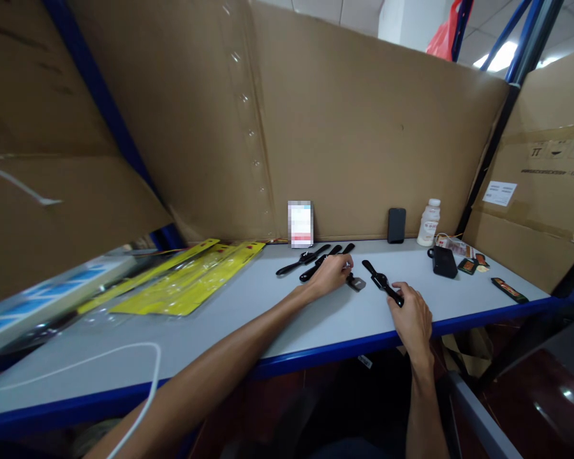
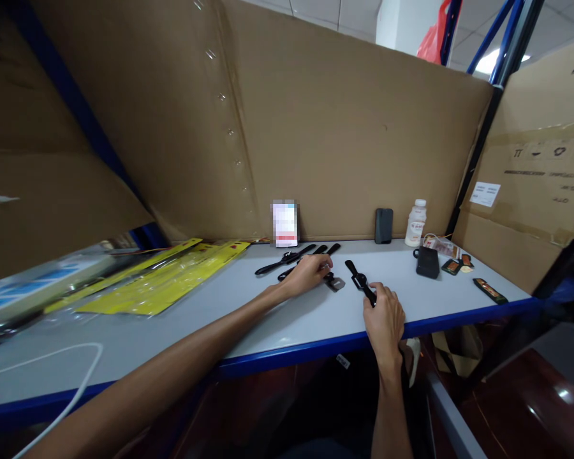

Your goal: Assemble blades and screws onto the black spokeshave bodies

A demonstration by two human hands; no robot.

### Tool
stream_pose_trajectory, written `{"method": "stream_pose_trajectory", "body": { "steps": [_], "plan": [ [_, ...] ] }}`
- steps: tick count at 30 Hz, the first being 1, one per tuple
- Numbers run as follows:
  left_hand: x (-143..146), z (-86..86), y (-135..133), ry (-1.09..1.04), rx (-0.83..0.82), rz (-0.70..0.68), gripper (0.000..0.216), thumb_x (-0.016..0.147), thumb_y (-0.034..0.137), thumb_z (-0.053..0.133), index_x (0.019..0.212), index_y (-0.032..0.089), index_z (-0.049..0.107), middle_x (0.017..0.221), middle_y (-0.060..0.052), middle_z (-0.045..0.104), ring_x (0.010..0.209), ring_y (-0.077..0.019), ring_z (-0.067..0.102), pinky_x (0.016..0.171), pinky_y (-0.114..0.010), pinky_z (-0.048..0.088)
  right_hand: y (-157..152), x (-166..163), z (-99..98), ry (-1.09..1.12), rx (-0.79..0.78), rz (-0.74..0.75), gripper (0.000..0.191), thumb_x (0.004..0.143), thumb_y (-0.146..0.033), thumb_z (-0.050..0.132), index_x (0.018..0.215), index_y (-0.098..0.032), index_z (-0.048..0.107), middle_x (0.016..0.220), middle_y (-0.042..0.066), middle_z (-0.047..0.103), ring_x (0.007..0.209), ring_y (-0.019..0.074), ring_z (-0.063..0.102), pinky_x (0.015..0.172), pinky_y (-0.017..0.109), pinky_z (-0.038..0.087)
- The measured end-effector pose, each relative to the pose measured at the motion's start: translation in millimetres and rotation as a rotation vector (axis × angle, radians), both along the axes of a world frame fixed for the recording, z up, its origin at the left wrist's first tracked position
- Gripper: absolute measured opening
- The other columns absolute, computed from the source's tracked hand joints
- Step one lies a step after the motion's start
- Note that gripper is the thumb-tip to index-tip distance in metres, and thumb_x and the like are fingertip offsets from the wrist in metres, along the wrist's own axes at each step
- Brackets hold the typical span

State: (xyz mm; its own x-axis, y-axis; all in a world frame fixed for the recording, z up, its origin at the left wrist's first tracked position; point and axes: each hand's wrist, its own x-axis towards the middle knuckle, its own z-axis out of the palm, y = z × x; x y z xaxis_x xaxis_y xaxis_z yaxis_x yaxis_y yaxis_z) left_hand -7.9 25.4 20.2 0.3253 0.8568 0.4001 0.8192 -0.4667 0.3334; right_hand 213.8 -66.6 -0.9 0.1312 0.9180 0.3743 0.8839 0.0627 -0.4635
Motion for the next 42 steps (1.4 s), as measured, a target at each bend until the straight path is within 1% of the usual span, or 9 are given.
{"method": "stream_pose_trajectory", "body": {
  "steps": [4, 9, 17, 20, 23, 26, 30, 34, 42],
  "plan": [
    [-2, -1.5, 5, 0.003, -0.026, 0.017, 0.027, 0.081, 0.009, 0.05, 0.094, 0.016, 0.072, 0.087, -0.007, 0.073, 0.081, -0.0201, 0.065, 0.074, -0.03, 0.044, 0, 0, -1.2, 0.025, 0.022, 0.024, 0.026, 0.092, -0.025, 0.056, 0.117, -0.027, 0.064, 0.113, 0.002, 0.071, 0.106, 0.0204, 0.063, 0.085, 0.028, 0.04],
    [-6, -6.6, 9, 0.029, -0.06, 0.02, 0.03, 0.074, 0.006, 0.051, 0.09, 0.017, 0.074, 0.085, -0.007, 0.074, 0.081, -0.0209, 0.065, 0.072, -0.029, 0.043, 0, 0, -0.9, 0.053, 0.021, -0.004, 0.024, 0.092, -0.026, 0.057, 0.115, -0.028, 0.065, 0.112, 0.002, 0.071, 0.095, 0.0192, 0.066, 0.077, 0.027, 0.039],
    [-5, -3.7, 2, 0.076, -0.117, -0.04, 0.028, 0.074, 0.01, 0.054, 0.09, 0.019, 0.076, 0.075, -0.004, 0.072, 0.072, -0.0188, 0.064, 0.066, -0.027, 0.042, -1, -3, 4.3, -0.034, -0.067, -0.006, 0.024, 0.092, -0.035, 0.059, 0.113, -0.029, 0.068, 0.102, 0.002, 0.074, 0.09, 0.0195, 0.067, 0.074, 0.027, 0.038],
    [-6, -3.1, 2, 0.054, -0.114, -0.034, 0.034, 0.073, 0.007, 0.053, 0.099, 0.017, 0.074, 0.08, -0.004, 0.073, 0.075, -0.0194, 0.065, 0.068, -0.027, 0.044, -2, -4, 6.3, -0.051, -0.101, -0.015, 0.024, 0.092, -0.038, 0.059, 0.114, -0.03, 0.068, 0.097, 0.002, 0.075, 0.089, 0.0212, 0.068, 0.073, 0.029, 0.038],
    [-8, -1.8, 6, -0.051, -0.038, 0.017, 0.046, 0.075, 0.003, 0.05, 0.116, 0.015, 0.068, 0.096, -0.007, 0.075, 0.088, -0.0202, 0.068, 0.077, -0.028, 0.048, -2, -3, 5.4, -0.049, -0.096, -0.015, 0.025, 0.093, -0.038, 0.059, 0.115, -0.03, 0.067, 0.099, 0.002, 0.076, 0.09, 0.0216, 0.069, 0.073, 0.029, 0.038],
    [-11, 3.7, 7, -0.087, 0.008, 0.095, 0.043, 0.082, 0.006, 0.048, 0.119, 0.016, 0.067, 0.102, -0.008, 0.075, 0.093, -0.0213, 0.068, 0.079, -0.029, 0.048, -1, -1, 2.2, -0.034, -0.07, -0.002, 0.026, 0.093, -0.037, 0.059, 0.116, -0.03, 0.067, 0.102, 0.002, 0.075, 0.091, 0.0217, 0.069, 0.074, 0.029, 0.039],
    [-15, 17.1, 0, 0.101, -0.022, 0.22, 0.033, 0.089, 0.015, 0.048, 0.111, 0.021, 0.071, 0.104, -0.008, 0.075, 0.093, -0.0237, 0.068, 0.076, -0.031, 0.047, 0, 0, -0.8, -0.024, -0.041, 0.007, 0.025, 0.093, -0.036, 0.059, 0.116, -0.029, 0.067, 0.104, 0.003, 0.075, 0.091, 0.0217, 0.069, 0.074, 0.029, 0.039],
    [-21, 26.2, -7, 0.337, -0.097, 0.338, 0.025, 0.091, 0.019, 0.049, 0.096, 0.017, 0.073, 0.097, -0.016, 0.074, 0.089, -0.0293, 0.069, 0.072, -0.034, 0.046, 0, 0, -1.5, -0.011, -0.007, 0.029, 0.025, 0.092, -0.031, 0.059, 0.117, -0.029, 0.066, 0.11, 0.003, 0.073, 0.093, 0.0215, 0.068, 0.076, 0.029, 0.04],
    [-26, 19.5, -7, 0.45, -0.169, 0.356, 0.028, 0.092, 0.032, 0.053, 0.103, 0.014, 0.071, 0.104, -0.021, 0.072, 0.093, -0.0342, 0.069, 0.077, -0.04, 0.05, 1, 2, -4.9, 0.042, 0.036, 0.013, 0.028, 0.092, -0.022, 0.057, 0.119, -0.027, 0.065, 0.116, 0.003, 0.07, 0.096, 0.0225, 0.068, 0.076, 0.031, 0.041]
  ]
}}
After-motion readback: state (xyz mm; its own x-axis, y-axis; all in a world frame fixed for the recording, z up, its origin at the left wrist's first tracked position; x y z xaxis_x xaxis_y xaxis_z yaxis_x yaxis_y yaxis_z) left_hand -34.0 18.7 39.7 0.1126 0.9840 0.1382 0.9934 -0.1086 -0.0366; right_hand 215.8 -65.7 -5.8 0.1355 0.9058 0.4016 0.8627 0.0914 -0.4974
